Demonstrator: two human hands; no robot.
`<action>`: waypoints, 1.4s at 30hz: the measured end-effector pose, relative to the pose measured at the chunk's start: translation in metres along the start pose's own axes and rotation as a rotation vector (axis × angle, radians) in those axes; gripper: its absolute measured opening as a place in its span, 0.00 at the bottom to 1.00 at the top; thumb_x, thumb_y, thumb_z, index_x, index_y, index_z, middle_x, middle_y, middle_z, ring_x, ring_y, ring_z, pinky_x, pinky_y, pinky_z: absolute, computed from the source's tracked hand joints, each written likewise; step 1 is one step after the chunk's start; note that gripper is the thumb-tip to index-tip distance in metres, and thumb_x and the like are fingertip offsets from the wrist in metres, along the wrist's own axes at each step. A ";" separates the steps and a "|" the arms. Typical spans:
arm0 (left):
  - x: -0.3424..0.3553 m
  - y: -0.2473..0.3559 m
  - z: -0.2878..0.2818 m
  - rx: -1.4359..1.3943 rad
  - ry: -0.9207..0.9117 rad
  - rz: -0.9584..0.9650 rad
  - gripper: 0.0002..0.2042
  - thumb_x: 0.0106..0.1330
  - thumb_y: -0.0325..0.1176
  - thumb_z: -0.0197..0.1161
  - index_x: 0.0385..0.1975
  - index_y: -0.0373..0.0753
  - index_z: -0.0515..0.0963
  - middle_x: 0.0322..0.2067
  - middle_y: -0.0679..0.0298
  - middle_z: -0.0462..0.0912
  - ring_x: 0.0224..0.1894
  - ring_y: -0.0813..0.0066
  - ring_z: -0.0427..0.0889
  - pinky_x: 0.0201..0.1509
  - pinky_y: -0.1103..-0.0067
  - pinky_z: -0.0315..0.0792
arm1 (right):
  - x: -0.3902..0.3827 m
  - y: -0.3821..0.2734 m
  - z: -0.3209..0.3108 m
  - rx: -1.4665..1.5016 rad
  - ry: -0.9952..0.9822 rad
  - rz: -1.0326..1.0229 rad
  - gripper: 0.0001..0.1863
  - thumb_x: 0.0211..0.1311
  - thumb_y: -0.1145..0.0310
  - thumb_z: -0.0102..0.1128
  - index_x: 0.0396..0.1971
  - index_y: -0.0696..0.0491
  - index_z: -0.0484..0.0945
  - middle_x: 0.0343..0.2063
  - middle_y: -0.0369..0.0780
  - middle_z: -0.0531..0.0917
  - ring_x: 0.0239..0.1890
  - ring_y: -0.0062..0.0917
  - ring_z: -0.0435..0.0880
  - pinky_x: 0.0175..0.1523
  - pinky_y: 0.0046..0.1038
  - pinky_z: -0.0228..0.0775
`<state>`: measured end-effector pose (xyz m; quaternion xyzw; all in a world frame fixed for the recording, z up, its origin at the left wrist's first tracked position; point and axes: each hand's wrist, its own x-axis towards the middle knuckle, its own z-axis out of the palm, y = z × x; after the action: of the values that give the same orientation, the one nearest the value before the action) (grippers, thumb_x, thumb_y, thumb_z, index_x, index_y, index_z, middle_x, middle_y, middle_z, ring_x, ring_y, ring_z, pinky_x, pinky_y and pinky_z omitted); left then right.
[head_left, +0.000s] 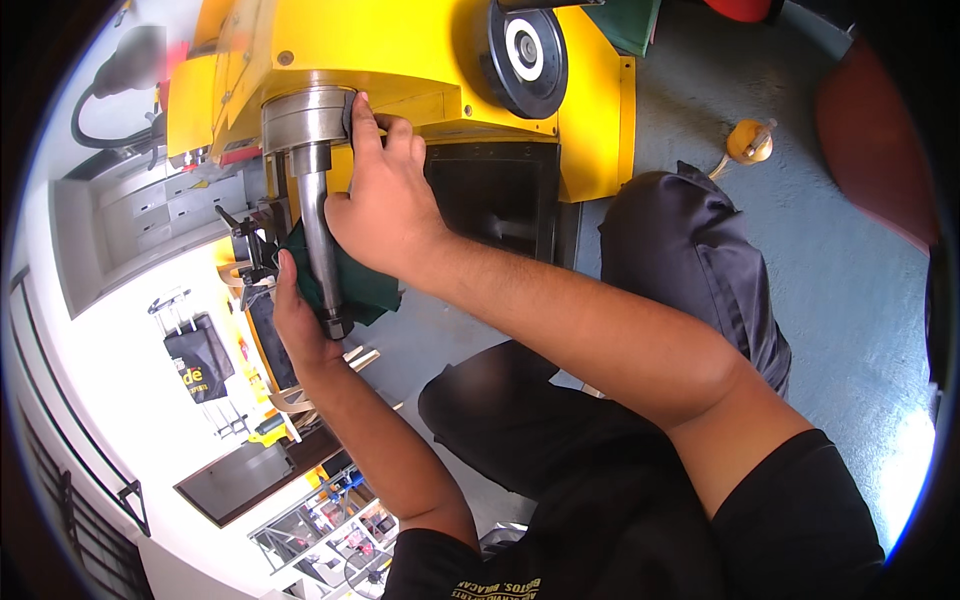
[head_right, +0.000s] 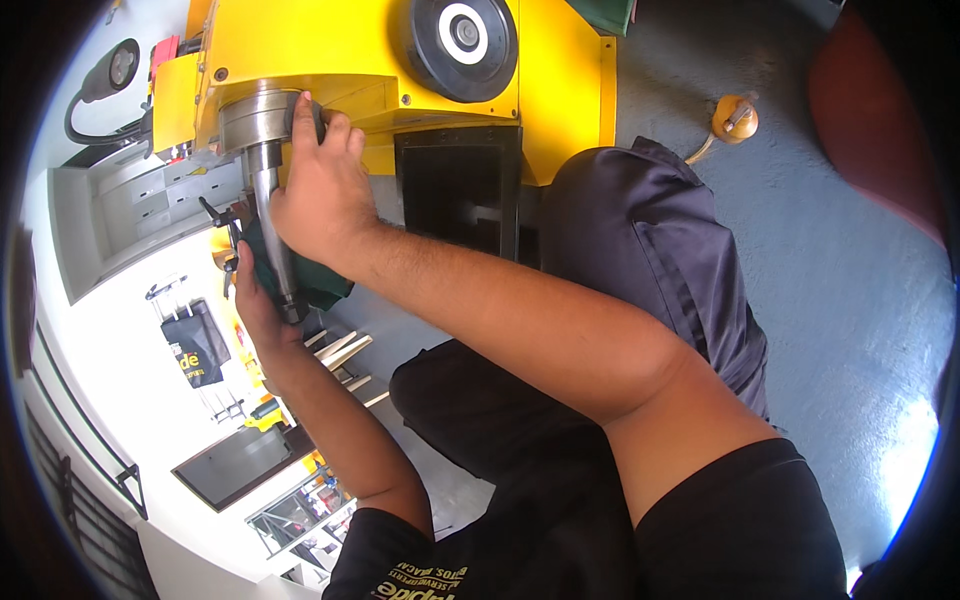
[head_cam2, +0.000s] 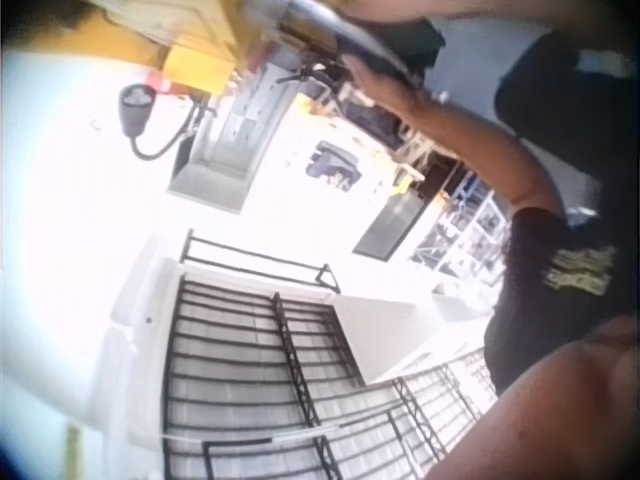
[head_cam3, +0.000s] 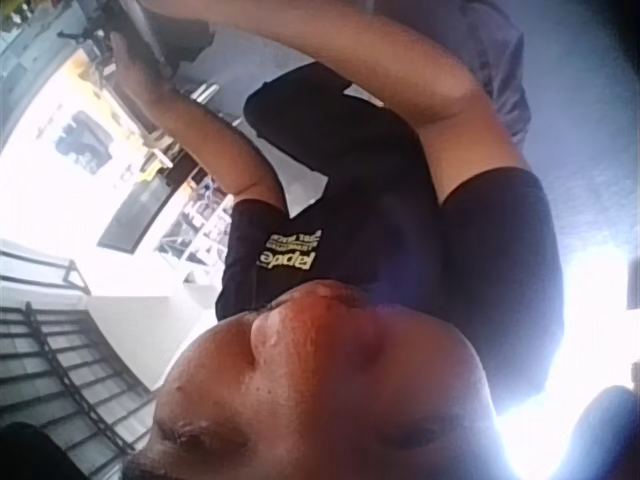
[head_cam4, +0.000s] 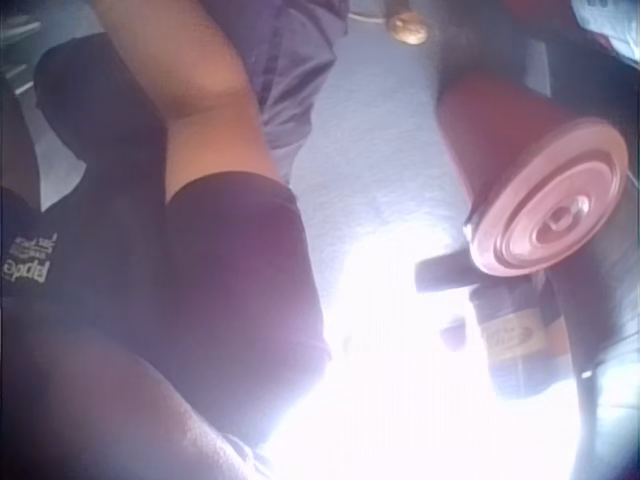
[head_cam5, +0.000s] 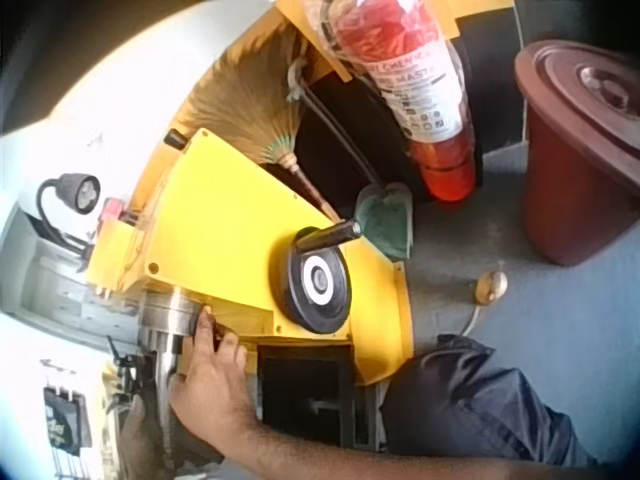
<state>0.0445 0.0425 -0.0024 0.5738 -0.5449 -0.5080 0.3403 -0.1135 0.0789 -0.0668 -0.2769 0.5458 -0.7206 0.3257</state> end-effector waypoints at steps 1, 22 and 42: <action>-0.002 -0.002 0.003 -0.009 0.020 0.010 0.23 0.77 0.47 0.57 0.57 0.32 0.77 0.51 0.57 0.85 0.49 0.67 0.87 0.53 0.70 0.80 | 0.000 0.000 -0.001 -0.011 -0.032 0.035 0.49 0.52 0.76 0.60 0.74 0.70 0.48 0.62 0.64 0.61 0.65 0.60 0.62 0.72 0.46 0.59; -0.005 -0.001 0.002 0.049 -0.019 0.028 0.25 0.76 0.47 0.58 0.62 0.33 0.74 0.53 0.57 0.84 0.53 0.65 0.86 0.56 0.71 0.79 | 0.001 0.002 -0.007 -0.082 0.053 -0.213 0.46 0.52 0.71 0.65 0.74 0.58 0.57 0.64 0.60 0.61 0.66 0.56 0.61 0.70 0.48 0.60; -0.004 0.000 0.005 0.104 0.069 0.024 0.21 0.74 0.46 0.62 0.52 0.33 0.78 0.46 0.59 0.86 0.46 0.70 0.86 0.51 0.74 0.78 | -0.003 -0.003 -0.003 0.007 0.054 -0.108 0.47 0.52 0.72 0.65 0.74 0.58 0.53 0.66 0.60 0.56 0.69 0.58 0.58 0.73 0.50 0.54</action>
<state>0.0399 0.0473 -0.0031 0.6013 -0.5653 -0.4548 0.3346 -0.1139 0.0834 -0.0652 -0.2851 0.5363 -0.7463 0.2724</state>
